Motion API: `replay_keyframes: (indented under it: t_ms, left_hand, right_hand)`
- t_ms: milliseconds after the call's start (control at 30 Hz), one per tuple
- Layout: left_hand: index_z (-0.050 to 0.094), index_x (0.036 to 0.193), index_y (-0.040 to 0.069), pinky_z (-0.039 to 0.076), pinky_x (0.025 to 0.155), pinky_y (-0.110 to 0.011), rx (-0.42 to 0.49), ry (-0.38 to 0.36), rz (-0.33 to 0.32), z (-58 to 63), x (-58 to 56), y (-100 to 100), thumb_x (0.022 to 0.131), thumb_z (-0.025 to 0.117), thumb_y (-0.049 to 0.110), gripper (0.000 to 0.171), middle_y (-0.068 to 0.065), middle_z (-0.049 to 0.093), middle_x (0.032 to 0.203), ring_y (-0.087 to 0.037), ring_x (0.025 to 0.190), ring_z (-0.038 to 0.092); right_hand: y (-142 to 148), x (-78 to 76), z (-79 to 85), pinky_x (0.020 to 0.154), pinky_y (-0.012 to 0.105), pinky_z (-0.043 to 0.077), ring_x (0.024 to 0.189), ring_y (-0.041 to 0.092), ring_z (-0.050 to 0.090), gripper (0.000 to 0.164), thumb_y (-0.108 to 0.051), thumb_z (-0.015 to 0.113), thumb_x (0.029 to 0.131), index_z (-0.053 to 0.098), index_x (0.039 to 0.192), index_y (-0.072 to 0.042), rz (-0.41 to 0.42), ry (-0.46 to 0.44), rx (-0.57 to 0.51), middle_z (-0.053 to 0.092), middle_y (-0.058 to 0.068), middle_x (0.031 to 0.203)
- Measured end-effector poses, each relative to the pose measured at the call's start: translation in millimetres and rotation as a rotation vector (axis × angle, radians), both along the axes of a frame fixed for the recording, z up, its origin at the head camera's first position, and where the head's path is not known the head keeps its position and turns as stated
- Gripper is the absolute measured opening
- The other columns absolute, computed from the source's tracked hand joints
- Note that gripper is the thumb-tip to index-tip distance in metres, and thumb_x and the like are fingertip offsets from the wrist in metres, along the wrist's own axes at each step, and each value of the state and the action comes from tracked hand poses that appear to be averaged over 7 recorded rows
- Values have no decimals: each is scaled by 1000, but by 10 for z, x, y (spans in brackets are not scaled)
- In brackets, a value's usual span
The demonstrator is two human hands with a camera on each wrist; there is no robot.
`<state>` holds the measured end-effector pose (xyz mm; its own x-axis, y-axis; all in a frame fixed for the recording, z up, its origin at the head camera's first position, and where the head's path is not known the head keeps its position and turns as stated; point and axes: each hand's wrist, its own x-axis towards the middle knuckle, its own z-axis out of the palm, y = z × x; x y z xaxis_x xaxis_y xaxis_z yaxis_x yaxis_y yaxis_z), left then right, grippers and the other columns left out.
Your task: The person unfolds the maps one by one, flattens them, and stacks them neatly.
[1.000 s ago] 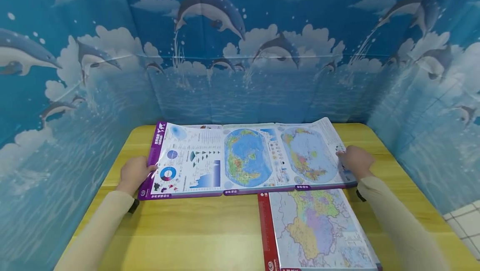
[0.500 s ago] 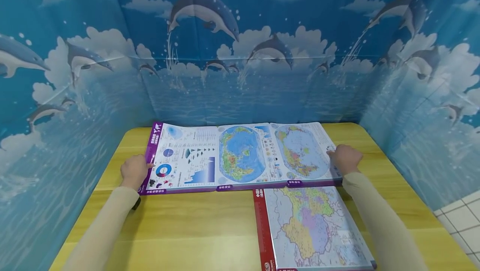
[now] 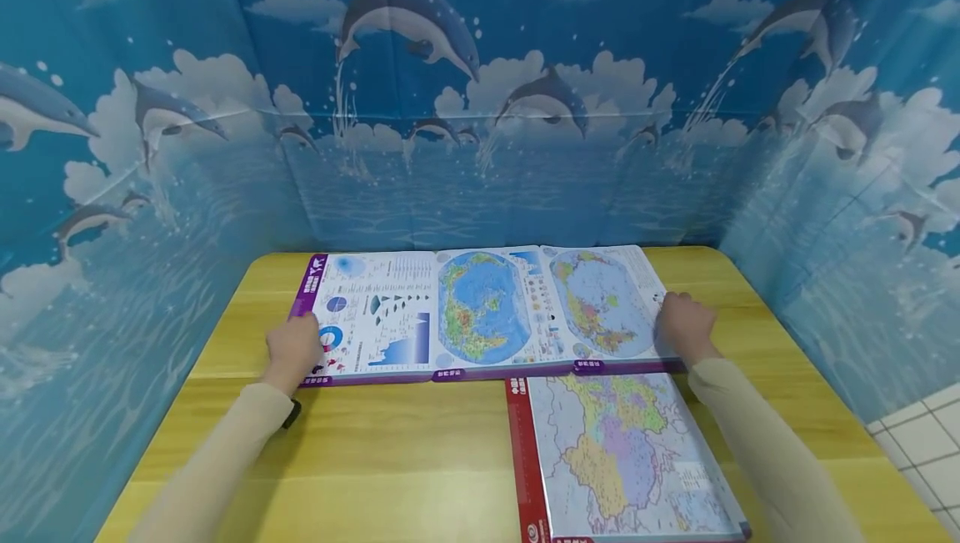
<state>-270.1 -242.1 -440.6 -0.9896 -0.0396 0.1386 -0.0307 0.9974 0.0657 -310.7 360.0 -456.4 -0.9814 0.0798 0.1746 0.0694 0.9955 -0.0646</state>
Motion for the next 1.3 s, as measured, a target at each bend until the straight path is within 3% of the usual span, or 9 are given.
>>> replay_keyframes:
  t_ms: [100, 200, 300, 400, 500, 667, 767, 1000, 1300]
  left_hand:
    - [56, 78, 3, 47, 52, -43, 111, 8, -112, -82, 180, 340, 84, 62, 12, 12, -8, 52, 63, -25, 57, 53]
    - [59, 73, 10, 45, 48, -35, 394, -64, -264, -138, 411, 730, 88, 63, 17, 17, 0, 54, 59, -19, 50, 53]
    - [65, 77, 6, 49, 46, -31, 743, -235, -427, -165, 627, 1110, 92, 63, 18, 19, -2, 60, 61, -16, 47, 56]
    - [68, 83, -1, 53, 46, -33, 970, -446, -544, -195, 784, 1436, 96, 57, 16, 24, -9, 65, 66, -18, 49, 61]
    - [69, 85, -5, 54, 48, -33, 1098, -619, -548, -250, 901, 1692, 97, 55, 14, 27, -14, 67, 69, -19, 52, 64]
    - [68, 84, -7, 54, 49, -32, 1207, -744, -497, -376, 1025, 1974, 96, 55, 12, 26, -19, 67, 70, -20, 51, 65]
    - [67, 78, -6, 54, 48, -31, 1237, -748, -480, -434, 1056, 2088, 95, 59, 15, 29, -18, 66, 67, -17, 49, 64]
    - [57, 66, 0, 51, 43, -28, 1217, -589, -450, -510, 1089, 2262, 84, 74, 16, 29, -12, 62, 55, -13, 41, 59]
    - [64, 97, -6, 55, 50, -35, 1482, -661, -438, -623, 1121, 2353, 92, 61, 2, 11, -22, 65, 69, -15, 47, 62]
  right_hand:
    - [-23, 188, -32, 50, 46, 42, 63, 32, 54, 14, -11, 57, 86, 58, 80, 2, 97, 25, -75, 52, 15, 73]
    - [-41, 452, -46, 45, 37, 37, 55, 22, 47, 20, -18, 59, 89, 57, 73, -7, 165, 41, -168, 51, 6, 67]
    - [-28, 776, -46, 42, 31, 28, 49, 17, 39, 32, -31, 61, 91, 51, 67, -12, 186, -2, -234, 43, 1, 57]
    - [6, 1087, -35, 42, 28, 22, 45, 15, 33, 45, -45, 58, 92, 43, 62, -15, 164, -67, -275, 35, -2, 51]
    - [22, 1337, -11, 43, 28, 21, 45, 13, 29, 53, -56, 57, 88, 40, 60, -15, 135, -160, -300, 31, -3, 50]
    - [-3, 1590, 45, 44, 29, 27, 45, 13, 33, 57, -64, 57, 83, 46, 60, -13, 98, -397, -335, 39, -2, 50]
    - [-33, 1652, 49, 44, 30, 29, 44, 14, 39, 56, -64, 59, 81, 50, 64, -11, 93, -451, -358, 44, 1, 50]
    - [-59, 1685, -45, 43, 28, 29, 42, 13, 38, 58, -64, 64, 78, 44, 57, -14, 61, -416, -375, 40, -2, 46]
    - [-49, 1699, -122, 47, 31, 32, 45, 16, 40, 53, -59, 63, 82, 48, 71, -9, 66, -359, -458, 41, 1, 52]
